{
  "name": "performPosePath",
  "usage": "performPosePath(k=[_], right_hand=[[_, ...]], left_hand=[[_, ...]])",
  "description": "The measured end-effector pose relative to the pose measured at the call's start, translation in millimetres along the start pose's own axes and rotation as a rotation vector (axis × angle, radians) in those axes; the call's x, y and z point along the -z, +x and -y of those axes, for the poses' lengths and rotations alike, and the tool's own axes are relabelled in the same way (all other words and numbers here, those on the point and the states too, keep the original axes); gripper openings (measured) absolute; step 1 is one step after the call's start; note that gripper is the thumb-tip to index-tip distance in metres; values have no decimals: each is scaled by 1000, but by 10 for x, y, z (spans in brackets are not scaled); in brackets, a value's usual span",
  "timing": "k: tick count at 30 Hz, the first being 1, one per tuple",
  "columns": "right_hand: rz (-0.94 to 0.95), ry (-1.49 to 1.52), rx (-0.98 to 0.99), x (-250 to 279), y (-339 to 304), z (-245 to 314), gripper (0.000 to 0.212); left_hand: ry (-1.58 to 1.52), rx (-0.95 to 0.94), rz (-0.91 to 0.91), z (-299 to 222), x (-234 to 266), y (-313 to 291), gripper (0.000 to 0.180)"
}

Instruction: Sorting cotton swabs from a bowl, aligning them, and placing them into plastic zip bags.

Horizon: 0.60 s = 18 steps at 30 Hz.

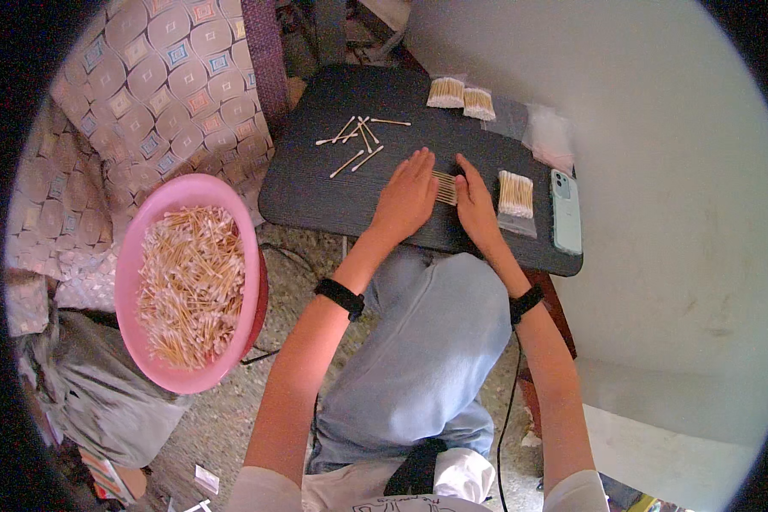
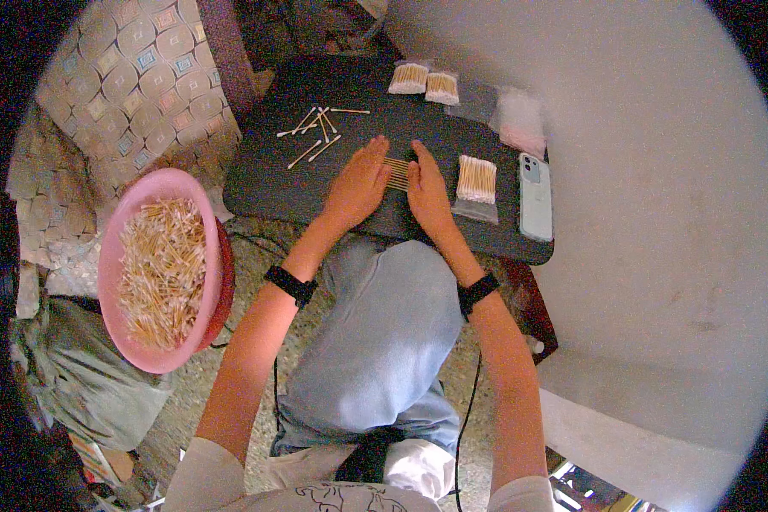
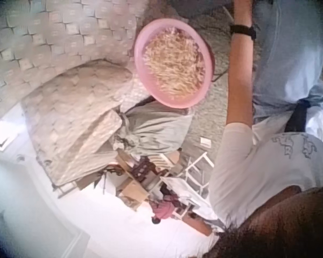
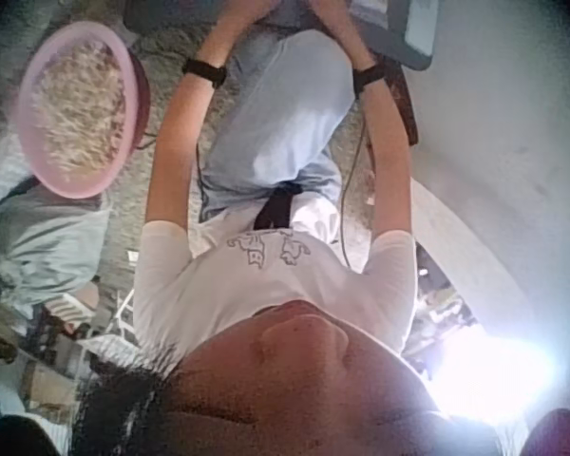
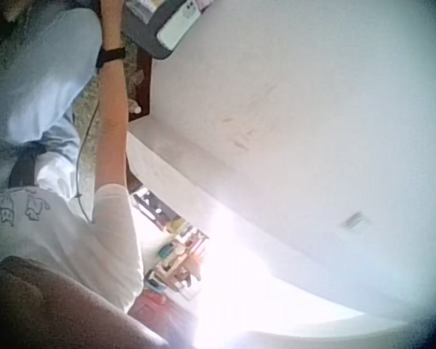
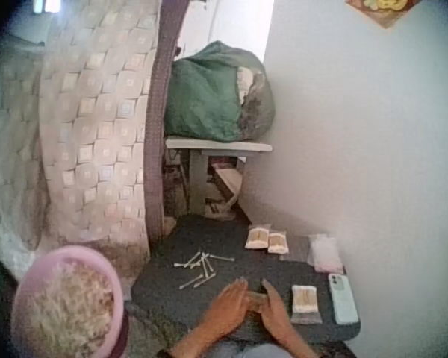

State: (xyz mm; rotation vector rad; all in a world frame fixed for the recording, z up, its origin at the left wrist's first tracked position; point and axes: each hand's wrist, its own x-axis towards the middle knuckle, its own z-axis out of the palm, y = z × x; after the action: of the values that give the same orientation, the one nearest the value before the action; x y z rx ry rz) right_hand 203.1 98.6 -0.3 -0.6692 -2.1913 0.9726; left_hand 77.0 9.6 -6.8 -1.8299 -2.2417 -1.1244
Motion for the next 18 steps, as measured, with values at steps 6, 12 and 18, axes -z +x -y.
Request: performPosePath(k=[6,12,18], right_hand=[[-93,142,-32,-64,111,-14,40],[33,168,-10,-61,138,-48,43],[269,-198,179,74,-52,5,48]], left_hand=[[-861,330,-84,-45,6,178,48],[-944,258,-107,0,-7,143,43],[-172,-88,48,144,131,-13,45]])
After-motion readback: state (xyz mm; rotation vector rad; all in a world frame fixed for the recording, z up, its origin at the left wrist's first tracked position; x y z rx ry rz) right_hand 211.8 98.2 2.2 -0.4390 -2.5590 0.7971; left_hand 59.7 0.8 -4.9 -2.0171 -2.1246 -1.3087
